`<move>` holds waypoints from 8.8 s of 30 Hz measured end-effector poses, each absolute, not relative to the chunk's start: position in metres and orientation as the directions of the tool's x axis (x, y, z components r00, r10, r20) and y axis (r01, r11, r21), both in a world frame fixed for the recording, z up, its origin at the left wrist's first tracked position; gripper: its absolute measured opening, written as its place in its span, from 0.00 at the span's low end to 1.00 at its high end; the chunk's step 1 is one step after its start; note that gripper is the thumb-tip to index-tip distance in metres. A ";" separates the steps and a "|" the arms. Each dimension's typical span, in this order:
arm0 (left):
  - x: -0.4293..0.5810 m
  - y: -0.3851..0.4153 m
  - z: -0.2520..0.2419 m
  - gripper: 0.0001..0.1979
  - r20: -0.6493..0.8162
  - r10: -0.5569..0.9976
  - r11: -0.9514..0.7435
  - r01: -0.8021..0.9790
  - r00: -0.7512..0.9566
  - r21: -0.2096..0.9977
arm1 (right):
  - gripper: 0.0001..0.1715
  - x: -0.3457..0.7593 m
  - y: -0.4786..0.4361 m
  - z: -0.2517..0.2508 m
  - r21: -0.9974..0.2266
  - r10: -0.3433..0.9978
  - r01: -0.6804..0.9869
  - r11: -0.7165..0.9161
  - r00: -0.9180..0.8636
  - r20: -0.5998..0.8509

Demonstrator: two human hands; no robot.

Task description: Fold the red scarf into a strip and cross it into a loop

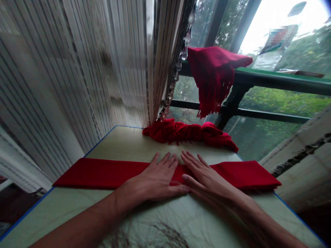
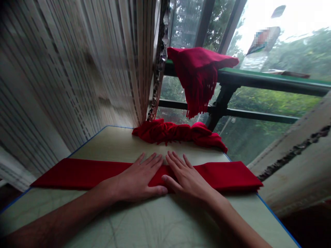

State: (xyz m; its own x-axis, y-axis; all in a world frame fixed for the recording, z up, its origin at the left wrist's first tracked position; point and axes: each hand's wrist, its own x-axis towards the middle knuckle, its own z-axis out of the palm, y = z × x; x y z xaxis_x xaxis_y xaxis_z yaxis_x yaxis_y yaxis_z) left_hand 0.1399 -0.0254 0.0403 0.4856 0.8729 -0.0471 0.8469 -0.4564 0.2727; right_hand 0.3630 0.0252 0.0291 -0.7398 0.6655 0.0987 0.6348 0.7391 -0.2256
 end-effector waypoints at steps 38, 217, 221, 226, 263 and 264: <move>0.141 -0.024 0.042 0.52 -0.066 0.881 -0.436 0.859 0.468 0.269 | 0.47 0.362 0.027 0.024 -0.218 0.694 0.667 0.712 -0.717 0.070; 0.153 -0.027 0.039 0.35 0.157 0.873 -0.488 0.828 0.462 0.275 | 0.33 0.372 0.039 0.022 -0.524 0.678 0.463 0.715 -0.641 0.359; 0.153 -0.027 0.034 0.35 0.142 0.866 -0.500 0.830 0.479 0.248 | 0.39 0.379 0.045 0.010 -0.476 0.722 0.568 0.671 -0.645 0.249; 0.155 -0.028 0.037 0.36 0.083 0.862 -0.504 0.828 0.500 0.245 | 0.36 0.383 0.048 0.002 -0.425 0.724 0.603 0.675 -0.651 0.228; 0.139 -0.023 0.057 0.33 -0.038 0.858 -0.502 0.851 0.513 0.152 | 0.45 0.374 0.041 0.031 -0.352 0.752 0.695 0.627 -0.658 0.037; 0.140 -0.024 0.059 0.34 -0.065 0.864 -0.487 0.861 0.499 0.145 | 0.45 0.374 0.041 0.032 -0.368 0.753 0.690 0.623 -0.656 0.044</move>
